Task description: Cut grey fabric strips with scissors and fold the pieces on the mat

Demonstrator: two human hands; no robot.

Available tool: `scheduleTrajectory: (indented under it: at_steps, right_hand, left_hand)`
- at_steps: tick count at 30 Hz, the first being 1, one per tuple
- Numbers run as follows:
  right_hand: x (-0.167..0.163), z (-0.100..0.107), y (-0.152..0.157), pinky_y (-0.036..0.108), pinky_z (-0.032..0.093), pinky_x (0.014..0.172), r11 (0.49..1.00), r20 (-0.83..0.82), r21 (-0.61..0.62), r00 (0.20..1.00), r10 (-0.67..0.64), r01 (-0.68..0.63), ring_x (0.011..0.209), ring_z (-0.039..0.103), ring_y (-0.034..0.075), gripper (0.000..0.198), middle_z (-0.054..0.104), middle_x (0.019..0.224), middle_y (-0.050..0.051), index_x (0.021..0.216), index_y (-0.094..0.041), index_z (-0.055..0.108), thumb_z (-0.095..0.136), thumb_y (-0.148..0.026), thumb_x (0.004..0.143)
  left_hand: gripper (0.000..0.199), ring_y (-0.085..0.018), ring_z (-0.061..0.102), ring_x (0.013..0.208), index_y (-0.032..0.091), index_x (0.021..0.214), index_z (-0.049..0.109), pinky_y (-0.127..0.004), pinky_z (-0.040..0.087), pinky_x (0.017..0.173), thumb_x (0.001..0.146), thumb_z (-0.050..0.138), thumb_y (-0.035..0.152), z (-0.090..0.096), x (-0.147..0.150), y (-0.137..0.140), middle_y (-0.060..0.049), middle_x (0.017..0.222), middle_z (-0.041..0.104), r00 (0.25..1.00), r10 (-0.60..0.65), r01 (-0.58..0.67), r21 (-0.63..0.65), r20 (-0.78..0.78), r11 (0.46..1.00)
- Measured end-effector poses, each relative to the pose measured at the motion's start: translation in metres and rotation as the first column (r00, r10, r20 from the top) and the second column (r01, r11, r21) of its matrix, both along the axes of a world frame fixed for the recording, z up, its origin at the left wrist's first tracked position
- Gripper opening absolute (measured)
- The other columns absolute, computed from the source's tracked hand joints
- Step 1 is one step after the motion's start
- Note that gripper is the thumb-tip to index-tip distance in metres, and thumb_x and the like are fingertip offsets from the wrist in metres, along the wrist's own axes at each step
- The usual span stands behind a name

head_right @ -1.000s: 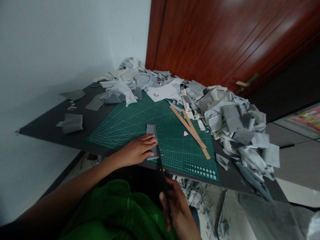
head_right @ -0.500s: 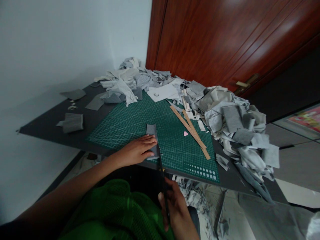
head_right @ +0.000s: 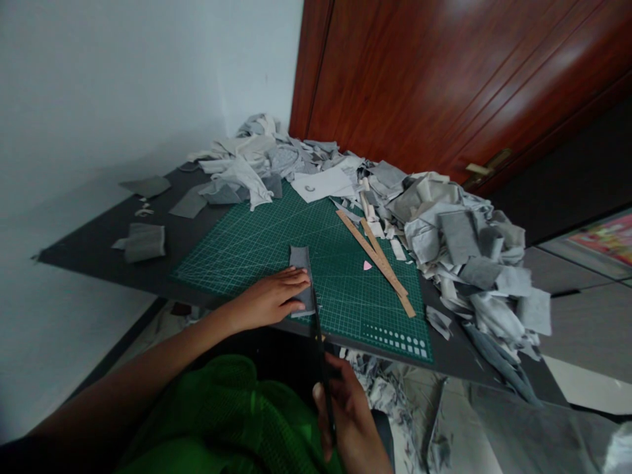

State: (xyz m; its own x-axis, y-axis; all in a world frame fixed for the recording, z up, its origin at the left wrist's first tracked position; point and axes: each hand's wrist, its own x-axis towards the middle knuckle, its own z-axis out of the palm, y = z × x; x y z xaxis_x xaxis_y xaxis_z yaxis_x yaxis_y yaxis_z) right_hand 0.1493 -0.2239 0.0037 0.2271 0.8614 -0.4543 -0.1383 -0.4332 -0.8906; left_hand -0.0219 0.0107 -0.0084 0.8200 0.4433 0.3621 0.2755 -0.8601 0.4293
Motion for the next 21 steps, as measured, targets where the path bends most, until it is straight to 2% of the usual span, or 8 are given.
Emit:
scheduleTrajectory:
  at_steps: [5,8,10,12,14,15,18,21]
  right_hand:
    - [-0.004,0.011,0.001,0.014,0.031,0.032,0.997,-0.126,-0.027,0.989,-0.075,0.072,0.038,0.037,0.005,0.066,0.051,0.062,-0.011,0.13,-0.024,0.054,0.078,-0.063,0.083]
    - [-0.007,0.009,-0.002,0.014,0.03,0.031,0.979,-0.206,-0.032,0.957,-0.205,0.203,0.037,0.036,0.005,0.07,0.055,0.065,-0.01,0.129,-0.026,0.052,0.082,-0.063,0.078]
    - [-0.008,0.004,-0.005,0.015,0.032,0.032,0.941,-0.214,0.008,0.92,-0.329,0.339,0.039,0.041,0.005,0.069,0.056,0.069,-0.01,0.127,-0.028,0.051,0.084,-0.061,0.077]
    - [-0.008,-0.001,-0.008,0.016,0.037,0.036,0.879,-0.222,0.072,0.866,-0.447,0.472,0.044,0.047,0.007,0.061,0.056,0.072,-0.01,0.123,-0.03,0.052,0.084,-0.059,0.079]
    - [-0.007,-0.004,-0.012,0.017,0.042,0.039,0.827,-0.233,0.121,0.825,-0.514,0.549,0.049,0.052,0.008,0.058,0.057,0.075,-0.009,0.122,-0.032,0.052,0.084,-0.057,0.08]
    - [-0.006,-0.005,-0.014,0.017,0.042,0.039,0.821,-0.238,0.131,0.821,-0.518,0.556,0.049,0.052,0.008,0.06,0.058,0.076,-0.009,0.123,-0.032,0.051,0.084,-0.057,0.08]
    - [-0.004,-0.004,-0.019,0.017,0.039,0.034,0.874,-0.239,0.104,0.865,-0.442,0.475,0.043,0.049,0.008,0.07,0.061,0.075,-0.008,0.13,-0.033,0.048,0.086,-0.058,0.077]
    - [-0.005,0.001,-0.017,0.016,0.038,0.032,0.939,-0.228,0.062,0.921,-0.316,0.338,0.039,0.045,0.007,0.071,0.06,0.069,-0.008,0.132,-0.031,0.049,0.086,-0.056,0.078]
  left_hand:
    - [0.035,-0.024,0.049,0.144,0.017,0.133,0.06,-0.043,0.032,0.126,0.099,0.063,0.026,0.003,0.0,-0.002,-0.009,0.144,0.061,1.0,0.009,-0.008,0.021,-0.019,1.0]
    - [0.035,-0.024,0.045,0.147,0.019,0.135,0.06,-0.043,0.031,0.127,0.101,0.058,0.026,0.004,0.0,-0.004,-0.007,0.146,0.06,0.999,0.023,-0.021,0.047,-0.043,0.999]
    - [0.036,-0.027,0.038,0.151,0.02,0.137,0.061,-0.046,0.03,0.127,0.102,0.056,0.027,0.004,-0.001,-0.006,-0.007,0.15,0.057,0.996,0.05,-0.045,0.074,-0.069,0.996]
    - [0.039,-0.029,0.032,0.155,0.021,0.139,0.06,-0.048,0.029,0.127,0.102,0.055,0.028,0.003,-0.001,-0.007,-0.009,0.155,0.052,0.992,0.081,-0.071,0.1,-0.098,0.992]
    - [0.04,-0.031,0.03,0.155,0.021,0.141,0.06,-0.05,0.028,0.127,0.102,0.054,0.029,0.003,-0.002,-0.007,-0.009,0.157,0.049,0.988,0.093,-0.078,0.118,-0.124,0.99]
    - [0.04,-0.031,0.031,0.155,0.022,0.141,0.059,-0.05,0.027,0.127,0.103,0.053,0.029,0.004,-0.002,-0.007,-0.009,0.157,0.049,0.987,0.09,-0.073,0.124,-0.131,0.99]
    - [0.041,-0.03,0.035,0.152,0.02,0.143,0.056,-0.049,0.027,0.127,0.102,0.054,0.028,0.007,-0.001,-0.009,-0.009,0.153,0.052,0.989,0.078,-0.061,0.127,-0.128,0.99]
    - [0.047,-0.03,0.042,0.146,0.019,0.143,0.051,-0.048,0.034,0.122,0.098,0.06,0.027,0.012,-0.002,-0.011,-0.011,0.146,0.058,0.993,0.07,-0.061,0.086,-0.096,0.994]
